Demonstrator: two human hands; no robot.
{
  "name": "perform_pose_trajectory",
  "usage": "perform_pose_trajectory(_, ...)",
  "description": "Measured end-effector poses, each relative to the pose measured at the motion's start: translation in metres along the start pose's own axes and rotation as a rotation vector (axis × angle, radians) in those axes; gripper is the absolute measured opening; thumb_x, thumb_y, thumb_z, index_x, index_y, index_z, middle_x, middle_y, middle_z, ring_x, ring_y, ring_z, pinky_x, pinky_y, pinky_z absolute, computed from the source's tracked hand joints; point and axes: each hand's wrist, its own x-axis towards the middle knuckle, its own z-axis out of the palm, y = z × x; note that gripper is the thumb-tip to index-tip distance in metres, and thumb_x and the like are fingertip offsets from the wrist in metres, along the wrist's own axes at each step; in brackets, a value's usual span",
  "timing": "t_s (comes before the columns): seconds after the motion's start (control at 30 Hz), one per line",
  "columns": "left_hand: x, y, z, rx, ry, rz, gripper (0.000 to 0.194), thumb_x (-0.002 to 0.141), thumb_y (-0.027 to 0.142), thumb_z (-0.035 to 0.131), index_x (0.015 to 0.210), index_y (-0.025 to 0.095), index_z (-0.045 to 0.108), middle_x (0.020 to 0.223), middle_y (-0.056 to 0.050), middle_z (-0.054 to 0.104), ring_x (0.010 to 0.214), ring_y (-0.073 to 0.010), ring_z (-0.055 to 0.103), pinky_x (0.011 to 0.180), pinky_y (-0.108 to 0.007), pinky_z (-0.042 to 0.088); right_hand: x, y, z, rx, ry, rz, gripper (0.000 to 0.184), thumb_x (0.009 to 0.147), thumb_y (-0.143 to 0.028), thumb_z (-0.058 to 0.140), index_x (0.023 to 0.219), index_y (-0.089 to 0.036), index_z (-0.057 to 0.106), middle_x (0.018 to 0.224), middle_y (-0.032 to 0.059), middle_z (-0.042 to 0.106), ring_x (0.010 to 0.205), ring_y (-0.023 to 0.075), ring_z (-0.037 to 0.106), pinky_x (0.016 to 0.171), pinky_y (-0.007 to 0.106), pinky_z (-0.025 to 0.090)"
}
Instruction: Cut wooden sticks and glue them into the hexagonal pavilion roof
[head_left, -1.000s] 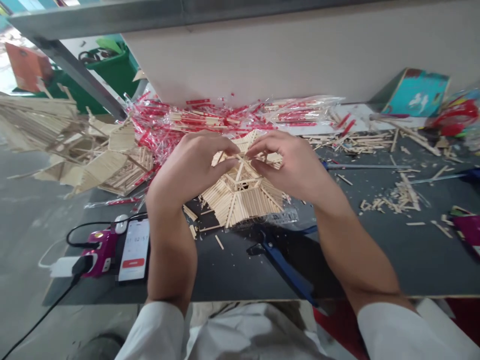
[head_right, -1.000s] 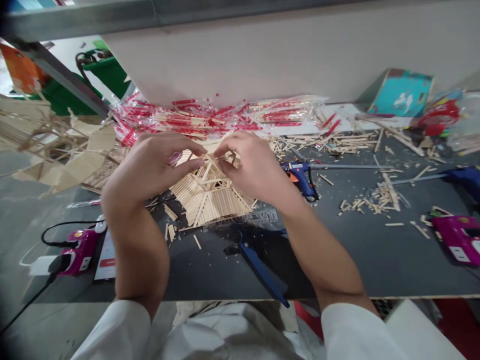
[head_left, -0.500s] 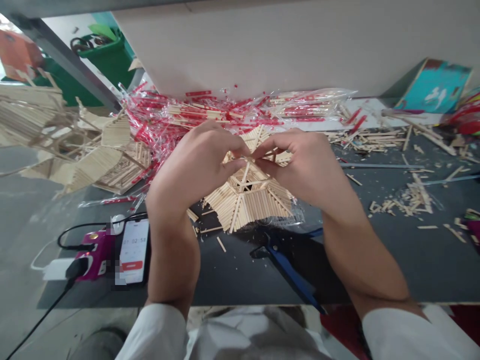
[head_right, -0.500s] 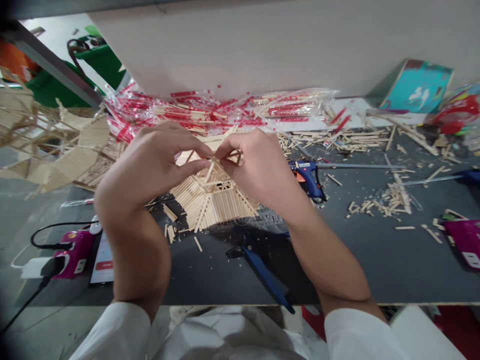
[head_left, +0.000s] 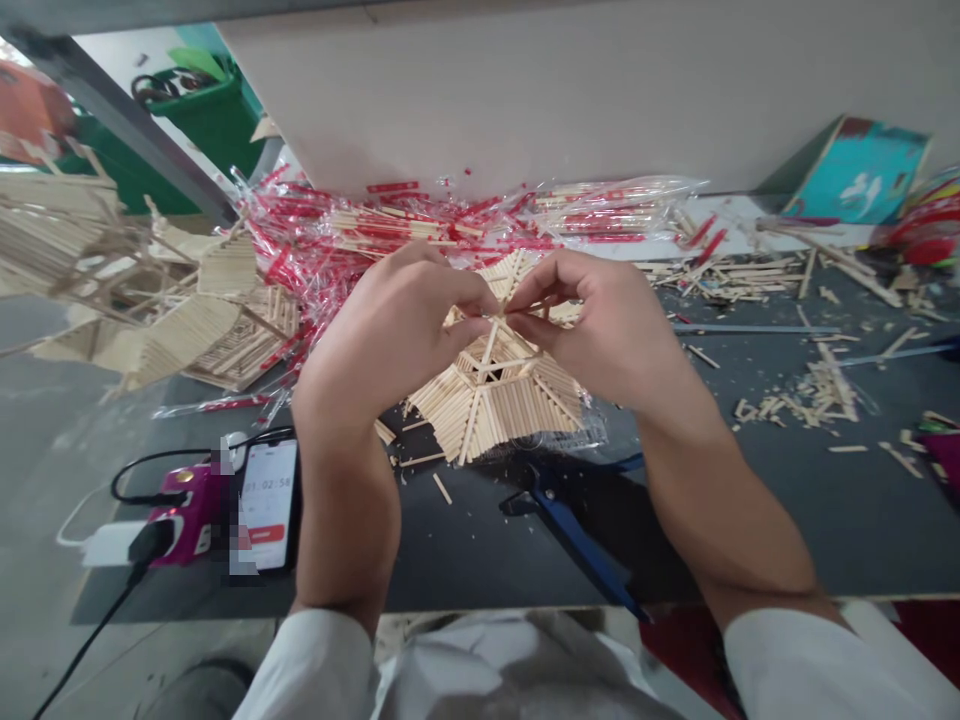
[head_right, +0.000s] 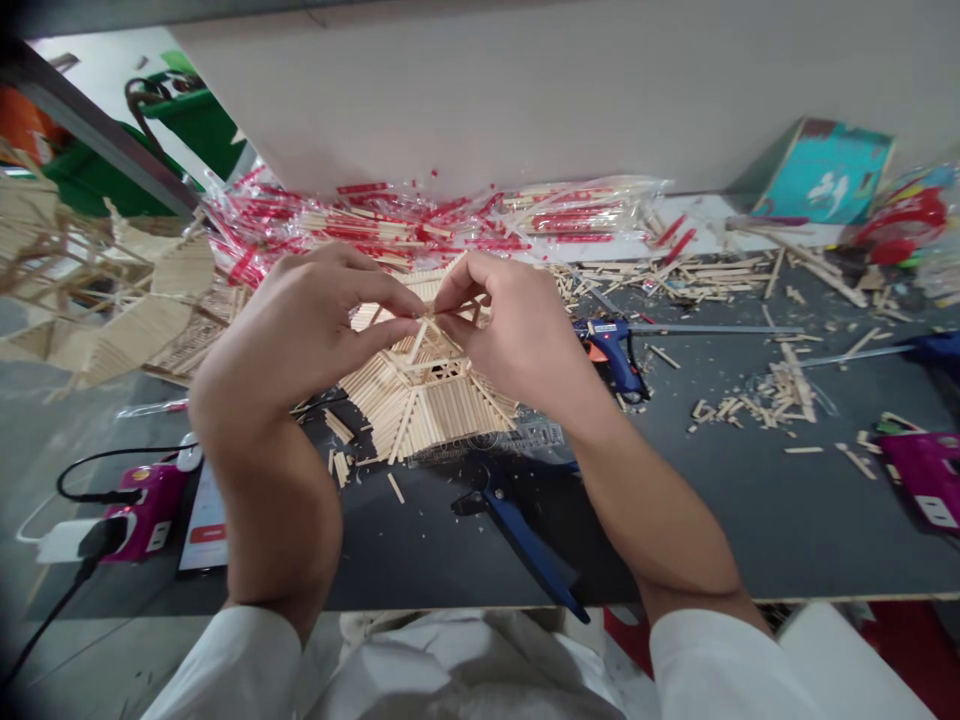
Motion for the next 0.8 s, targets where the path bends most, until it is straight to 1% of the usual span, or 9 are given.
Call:
perform_pose_trajectory(0.2, 0.000, -0.002, 0.000, 0.017, 0.006, 0.032, 0.020, 0.097, 0.036, 0.062, 0.104, 0.029, 0.081, 0.101, 0.000, 0.079, 0.111, -0.0265, 0.066, 0.106, -0.042, 0.048, 0.000, -0.002, 0.000, -0.008, 0.001, -0.016, 0.006, 0.082, -0.021, 0.076, 0.086, -0.022, 0.071, 0.090, 0.0022, 0.076, 0.086, 0.0211, 0.070, 0.081, 0.038, 0.056)
perform_pose_trajectory(0.27, -0.001, -0.002, -0.003, 0.003, 0.002, 0.044, 0.020, 0.097, 0.036, 0.062, 0.104, 0.028, 0.080, 0.102, 0.000, 0.080, 0.108, -0.0253, 0.068, 0.103, -0.040, 0.049, -0.001, -0.004, -0.002, -0.033, -0.005, -0.020, 0.005, 0.084, -0.024, 0.076, 0.088, -0.023, 0.072, 0.092, 0.0019, 0.078, 0.088, 0.0218, 0.071, 0.084, 0.039, 0.057)
perform_pose_trajectory(0.33, -0.003, -0.002, -0.008, -0.017, 0.012, 0.025, 0.022, 0.098, 0.038, 0.061, 0.106, 0.027, 0.079, 0.105, 0.000, 0.080, 0.105, -0.0236, 0.070, 0.102, -0.038, 0.049, -0.001, -0.004, -0.008, -0.072, 0.002, -0.043, 0.003, 0.087, -0.025, 0.074, 0.090, -0.023, 0.074, 0.095, 0.0015, 0.079, 0.091, 0.0225, 0.072, 0.087, 0.040, 0.056)
perform_pose_trajectory(0.4, -0.006, -0.003, -0.015, -0.028, 0.043, -0.019, 0.023, 0.099, 0.039, 0.060, 0.108, 0.026, 0.078, 0.108, -0.001, 0.080, 0.102, -0.0229, 0.072, 0.103, -0.037, 0.050, -0.001, -0.003, -0.018, -0.094, 0.052, -0.075, 0.006, 0.090, -0.025, 0.071, 0.094, -0.023, 0.075, 0.098, 0.0019, 0.079, 0.094, 0.0225, 0.072, 0.087, 0.039, 0.056)
perform_pose_trajectory(0.47, -0.010, -0.006, -0.020, -0.031, 0.077, -0.059, 0.024, 0.099, 0.039, 0.061, 0.107, 0.026, 0.078, 0.110, -0.001, 0.081, 0.103, -0.0232, 0.073, 0.104, -0.036, 0.049, -0.002, 0.000, -0.029, -0.087, 0.123, -0.085, 0.008, 0.093, -0.027, 0.069, 0.097, -0.022, 0.075, 0.098, 0.0033, 0.078, 0.092, 0.0220, 0.072, 0.084, 0.038, 0.055)
perform_pose_trajectory(0.57, -0.015, -0.013, -0.024, -0.038, 0.111, -0.099, 0.022, 0.099, 0.038, 0.061, 0.106, 0.027, 0.078, 0.110, -0.001, 0.081, 0.104, -0.0229, 0.073, 0.105, -0.035, 0.049, -0.004, 0.005, -0.046, -0.095, 0.218, -0.040, 0.018, 0.100, -0.037, 0.063, 0.096, -0.023, 0.074, 0.083, 0.0039, 0.073, 0.075, 0.0201, 0.067, 0.071, 0.036, 0.051)
perform_pose_trajectory(0.67, -0.019, -0.019, -0.025, -0.047, 0.129, -0.119, 0.022, 0.099, 0.037, 0.060, 0.105, 0.027, 0.078, 0.109, 0.000, 0.081, 0.102, -0.0221, 0.074, 0.105, -0.034, 0.049, -0.009, 0.003, -0.059, -0.107, 0.321, 0.048, 0.035, 0.105, -0.049, 0.054, 0.082, -0.025, 0.067, 0.060, 0.0019, 0.059, 0.056, 0.0177, 0.056, 0.059, 0.036, 0.042)
perform_pose_trajectory(0.73, -0.022, -0.020, -0.026, -0.059, 0.143, -0.116, 0.022, 0.099, 0.036, 0.060, 0.105, 0.026, 0.078, 0.108, -0.001, 0.081, 0.101, -0.0217, 0.074, 0.103, -0.035, 0.050, -0.013, 0.001, -0.065, -0.099, 0.381, 0.088, 0.045, 0.104, -0.056, 0.054, 0.069, -0.026, 0.059, 0.052, 0.0014, 0.051, 0.050, 0.0166, 0.051, 0.056, 0.036, 0.040)
perform_pose_trajectory(0.8, -0.025, -0.020, -0.028, -0.072, 0.144, -0.121, 0.023, 0.098, 0.037, 0.060, 0.106, 0.026, 0.079, 0.111, -0.002, 0.081, 0.103, -0.0219, 0.074, 0.102, -0.035, 0.051, -0.019, 0.000, -0.071, -0.098, 0.410, 0.085, 0.049, 0.101, -0.057, 0.060, 0.063, -0.026, 0.056, 0.051, 0.0017, 0.050, 0.049, 0.0161, 0.051, 0.055, 0.036, 0.039)
